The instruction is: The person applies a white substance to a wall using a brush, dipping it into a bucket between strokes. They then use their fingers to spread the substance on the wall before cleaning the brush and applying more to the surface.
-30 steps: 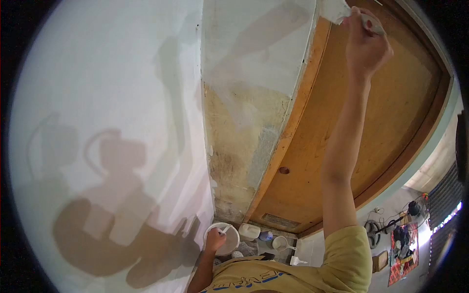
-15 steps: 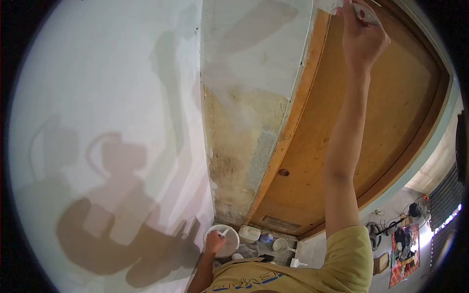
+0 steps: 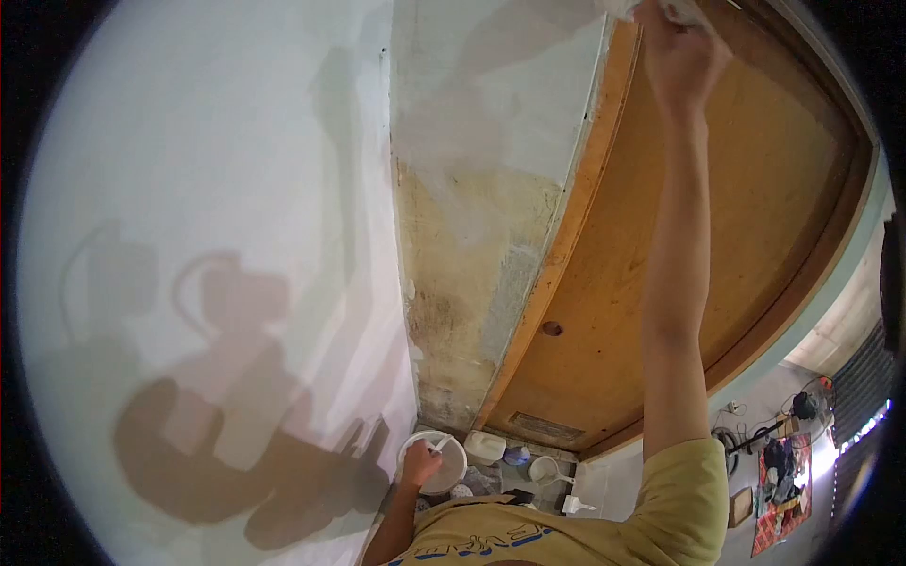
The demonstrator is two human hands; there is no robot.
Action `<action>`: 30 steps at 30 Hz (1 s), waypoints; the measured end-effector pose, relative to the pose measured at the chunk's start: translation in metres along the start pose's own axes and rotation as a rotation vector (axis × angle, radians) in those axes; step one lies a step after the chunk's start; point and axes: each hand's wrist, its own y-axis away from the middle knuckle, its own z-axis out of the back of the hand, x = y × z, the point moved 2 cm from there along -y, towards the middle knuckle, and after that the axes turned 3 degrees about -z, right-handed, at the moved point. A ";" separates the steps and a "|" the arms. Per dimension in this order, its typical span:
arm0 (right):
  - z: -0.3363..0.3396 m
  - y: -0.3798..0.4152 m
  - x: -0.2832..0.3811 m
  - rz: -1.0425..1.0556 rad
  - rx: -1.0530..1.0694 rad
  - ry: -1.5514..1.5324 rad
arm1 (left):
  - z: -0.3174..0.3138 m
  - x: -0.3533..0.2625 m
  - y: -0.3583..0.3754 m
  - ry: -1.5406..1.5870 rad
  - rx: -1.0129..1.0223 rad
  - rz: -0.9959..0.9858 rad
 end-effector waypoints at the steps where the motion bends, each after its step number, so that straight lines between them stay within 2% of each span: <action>1: -0.005 0.006 0.001 -0.003 -0.048 0.123 | 0.000 0.001 0.001 -0.002 0.004 -0.003; 3: -0.001 0.004 0.004 0.003 -0.097 0.246 | 0.001 -0.003 0.001 0.004 -0.026 -0.032; 5: 0.010 -0.003 0.007 -0.120 0.131 0.276 | 0.001 -0.005 0.002 0.012 -0.044 -0.041; 9: 0.009 -0.008 0.012 -0.075 -0.010 0.234 | 0.004 -0.006 0.005 -0.035 -0.132 -0.091; 11: 0.002 -0.002 0.006 0.014 -0.060 0.207 | 0.004 -0.006 0.003 -0.018 -0.097 -0.064; 15: 0.005 0.003 0.001 0.109 0.041 0.249 | 0.004 -0.003 0.002 0.029 -0.046 -0.006; 17: 0.016 0.001 0.007 0.083 0.029 0.471 | 0.000 0.006 0.002 0.012 -0.067 -0.034; 18: 0.016 0.001 0.009 0.085 0.027 0.466 | 0.002 0.006 0.002 -0.005 -0.089 -0.063; 20: 0.019 0.002 0.008 -0.077 -0.247 0.013 | 0.003 0.008 -0.001 -0.009 -0.095 -0.054; 21: 0.013 0.002 0.011 -0.082 -0.247 0.004 | 0.004 0.009 0.001 -0.017 -0.093 -0.043; 23: -0.001 0.004 0.015 -0.251 -0.313 -0.162 | 0.006 0.010 0.002 0.010 -0.082 -0.026; 24: -0.013 0.009 0.017 -0.259 -0.312 -0.168 | 0.007 0.011 0.003 0.037 -0.066 -0.020; 26: -0.044 0.021 0.022 -0.244 -0.236 -0.372 | 0.016 0.005 0.003 0.008 -0.071 0.010; 28: -0.074 0.033 0.034 -0.454 -0.117 -0.294 | 0.018 0.007 0.008 -0.021 -0.080 0.042; 30: -0.119 0.054 0.008 -0.403 -0.137 -0.232 | 0.021 0.013 0.011 -0.033 -0.105 0.026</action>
